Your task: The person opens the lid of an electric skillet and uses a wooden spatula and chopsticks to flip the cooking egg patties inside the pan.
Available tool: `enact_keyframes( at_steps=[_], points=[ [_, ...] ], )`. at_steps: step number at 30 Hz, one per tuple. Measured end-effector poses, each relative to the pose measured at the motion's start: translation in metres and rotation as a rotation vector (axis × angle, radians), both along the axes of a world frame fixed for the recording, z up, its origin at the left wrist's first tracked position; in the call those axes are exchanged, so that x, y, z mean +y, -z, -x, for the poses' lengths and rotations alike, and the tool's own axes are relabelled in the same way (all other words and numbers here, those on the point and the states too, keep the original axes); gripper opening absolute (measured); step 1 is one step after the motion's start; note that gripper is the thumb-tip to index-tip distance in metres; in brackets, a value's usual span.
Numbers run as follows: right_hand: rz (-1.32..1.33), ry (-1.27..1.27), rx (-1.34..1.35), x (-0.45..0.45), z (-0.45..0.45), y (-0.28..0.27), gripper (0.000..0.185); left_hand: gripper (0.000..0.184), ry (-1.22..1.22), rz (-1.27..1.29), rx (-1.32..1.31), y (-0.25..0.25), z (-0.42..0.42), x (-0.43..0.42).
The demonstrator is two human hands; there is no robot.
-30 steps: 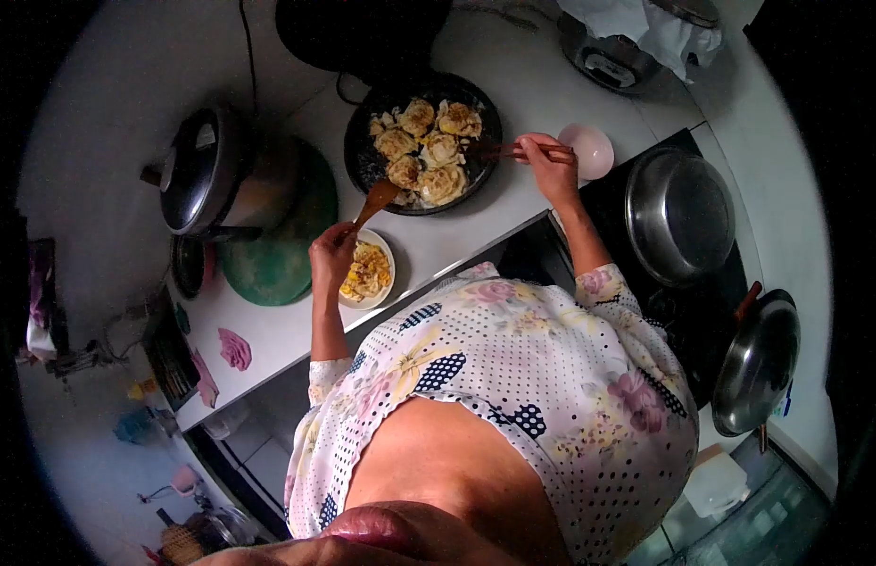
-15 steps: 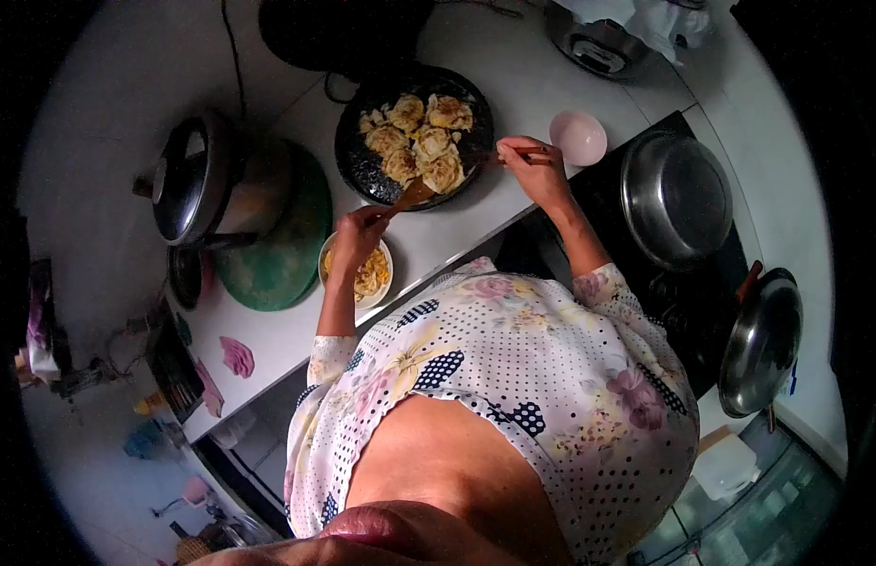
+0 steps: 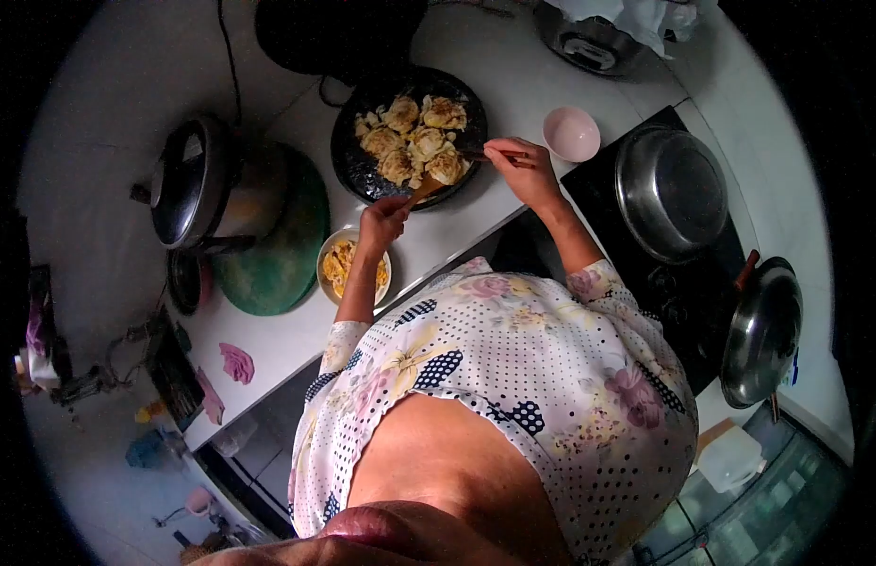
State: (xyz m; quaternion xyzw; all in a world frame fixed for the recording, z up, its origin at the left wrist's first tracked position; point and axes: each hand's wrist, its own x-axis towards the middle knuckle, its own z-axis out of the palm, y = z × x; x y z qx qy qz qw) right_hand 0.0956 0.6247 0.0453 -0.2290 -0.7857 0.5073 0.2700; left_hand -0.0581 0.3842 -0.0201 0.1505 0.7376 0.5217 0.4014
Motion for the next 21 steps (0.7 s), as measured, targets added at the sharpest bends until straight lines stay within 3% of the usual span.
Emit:
enact_keyframes(
  at_steps=[5, 9, 12, 14, 16, 21],
  points=[
    [-0.008, -0.048, 0.005, -0.008, -0.004, 0.000, 0.012, 0.023, -0.130, -0.070, -0.106, -0.004, -0.006, -0.018],
    [0.172, -0.073, 0.035, -0.024, -0.003, 0.005, 0.014, 0.022, -0.095, 0.045, 0.129, -0.037, -0.002, -0.041],
    [0.347, -0.077, 0.030, -0.026, -0.003, 0.017, 0.015, 0.025, 0.054, 0.011, 0.733, -0.071, -0.004, -0.042],
    [0.421, -0.057, -0.006, -0.020, -0.002, 0.022, 0.017, 0.027, 0.129, 0.066, 0.867, -0.091, -0.013, -0.032],
    [0.441, 0.028, 0.023, -0.008, -0.003, 0.032, 0.018, 0.024, 0.175, 0.158, 0.912, -0.096, -0.023, -0.027],
    [0.443, 0.112, -0.008, 0.016, -0.018, 0.013, 0.018, 0.022, 0.126, 0.115, 0.907, -0.087, -0.022, -0.038]
  ],
)
